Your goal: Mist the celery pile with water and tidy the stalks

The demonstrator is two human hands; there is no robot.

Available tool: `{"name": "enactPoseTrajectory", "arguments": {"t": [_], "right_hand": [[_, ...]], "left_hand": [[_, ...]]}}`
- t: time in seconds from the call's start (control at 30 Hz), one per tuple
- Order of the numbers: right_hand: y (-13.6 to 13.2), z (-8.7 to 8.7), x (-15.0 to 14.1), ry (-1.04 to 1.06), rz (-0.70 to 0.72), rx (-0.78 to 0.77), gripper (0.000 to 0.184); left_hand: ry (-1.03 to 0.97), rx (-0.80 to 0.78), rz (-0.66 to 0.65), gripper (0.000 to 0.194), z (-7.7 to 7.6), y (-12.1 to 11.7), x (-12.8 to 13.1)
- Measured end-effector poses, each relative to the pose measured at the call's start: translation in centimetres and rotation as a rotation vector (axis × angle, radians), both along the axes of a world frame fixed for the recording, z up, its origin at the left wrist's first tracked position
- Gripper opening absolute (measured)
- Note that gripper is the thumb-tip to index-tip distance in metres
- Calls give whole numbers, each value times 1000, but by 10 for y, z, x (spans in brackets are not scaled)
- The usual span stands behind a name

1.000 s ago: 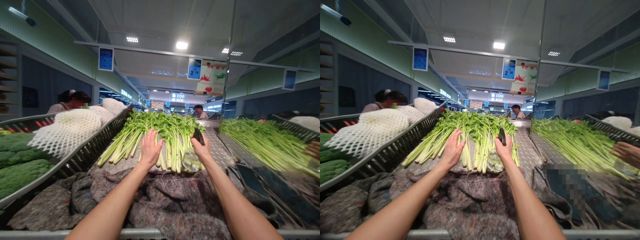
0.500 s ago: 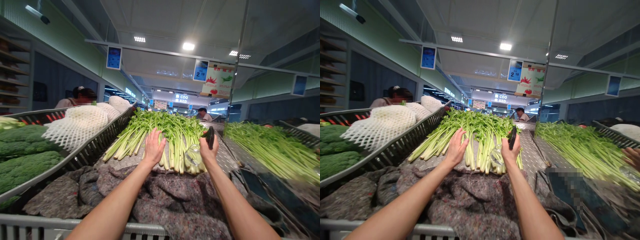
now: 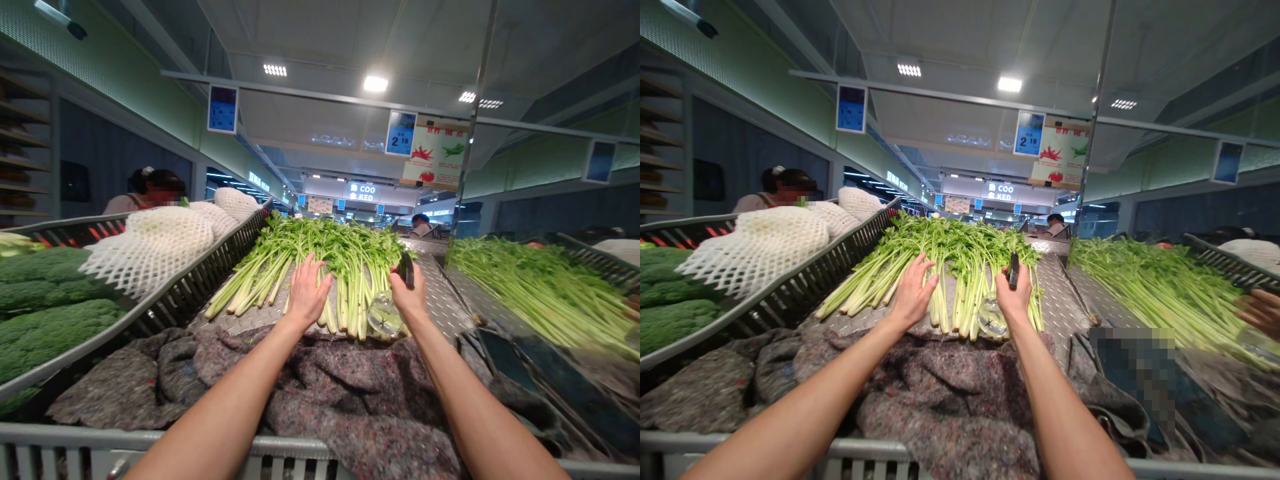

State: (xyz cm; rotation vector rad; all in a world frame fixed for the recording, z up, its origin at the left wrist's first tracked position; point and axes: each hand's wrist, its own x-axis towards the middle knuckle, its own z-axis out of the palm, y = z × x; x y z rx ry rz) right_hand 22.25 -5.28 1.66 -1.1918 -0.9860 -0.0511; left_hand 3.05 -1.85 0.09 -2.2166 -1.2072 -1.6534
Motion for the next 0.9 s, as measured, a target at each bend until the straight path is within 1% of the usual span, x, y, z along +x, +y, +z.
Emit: {"name": "enactPoseTrajectory", "arguments": {"t": [0.13, 0.27, 0.37, 0.53, 0.7, 0.9], "right_hand": [[1, 0, 2, -3, -44, 74, 31], [0, 3, 3, 28, -24, 46, 27], [1, 4, 4, 26, -36, 76, 28], [5, 0, 6, -4, -83, 121, 28], [3, -1, 6, -32, -53, 58, 28], [-3, 1, 0, -20, 49, -10, 29]], "left_hand": [[1, 11, 8, 37, 0, -1, 0], [1, 16, 10, 37, 0, 0, 0], [0, 22, 16, 36, 0, 1, 0], [0, 23, 18, 37, -1, 1, 0], [0, 11, 22, 36, -1, 3, 0], [11, 12, 25, 36, 0, 2, 0]]}}
